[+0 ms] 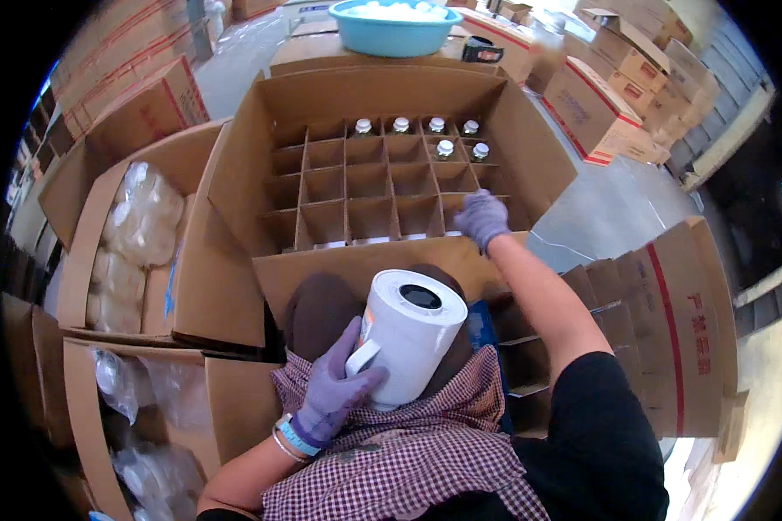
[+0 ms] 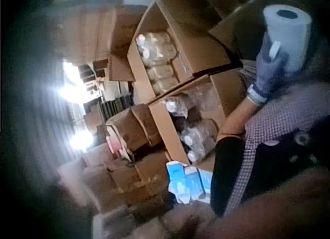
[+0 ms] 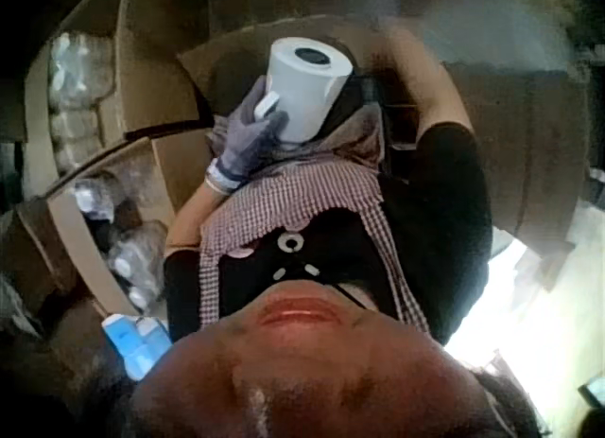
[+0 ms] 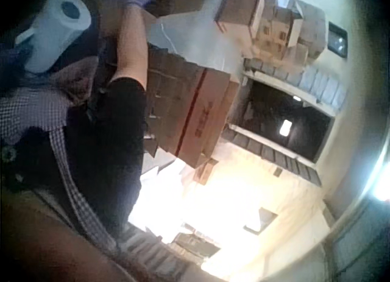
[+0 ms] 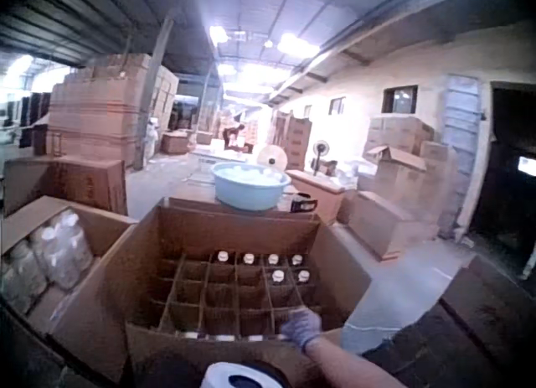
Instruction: The person packs white thermos bottles into a cardboard box with dividers. They place a black filter into the thermos, wrap it in a plastic bag, and place it into the box. The person repeats this process for multiple thermoses.
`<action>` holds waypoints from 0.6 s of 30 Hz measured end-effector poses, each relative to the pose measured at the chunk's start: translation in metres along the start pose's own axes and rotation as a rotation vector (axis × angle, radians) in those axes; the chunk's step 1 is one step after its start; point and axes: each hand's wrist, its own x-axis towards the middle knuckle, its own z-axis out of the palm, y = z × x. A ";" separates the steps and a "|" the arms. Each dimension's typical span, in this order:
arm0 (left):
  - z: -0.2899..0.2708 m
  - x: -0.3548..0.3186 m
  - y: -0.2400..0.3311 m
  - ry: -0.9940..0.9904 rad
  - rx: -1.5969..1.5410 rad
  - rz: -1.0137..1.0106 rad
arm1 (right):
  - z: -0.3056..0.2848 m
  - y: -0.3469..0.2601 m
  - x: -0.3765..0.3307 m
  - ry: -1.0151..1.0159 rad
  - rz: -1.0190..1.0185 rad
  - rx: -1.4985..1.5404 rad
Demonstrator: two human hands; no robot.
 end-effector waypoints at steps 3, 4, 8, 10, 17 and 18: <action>-0.012 0.001 -0.006 -0.054 -0.058 -0.014 | 0.058 0.061 0.047 -0.259 0.142 -0.073; -0.017 0.002 -0.003 -0.060 -0.067 -0.047 | 0.064 0.063 0.051 -0.273 0.060 -0.103; -0.035 0.017 0.016 -0.194 -0.093 -0.190 | 0.028 0.083 0.039 -0.179 -0.244 0.104; -0.037 0.024 0.023 -0.254 -0.093 -0.213 | -0.043 0.066 -0.025 -0.128 -0.271 0.719; -0.069 0.092 -0.027 -0.730 -0.082 -0.241 | -0.163 0.021 -0.216 0.152 -1.406 0.328; -0.067 0.099 -0.029 -0.789 -0.049 -0.252 | -0.159 0.021 -0.229 0.167 -1.433 0.243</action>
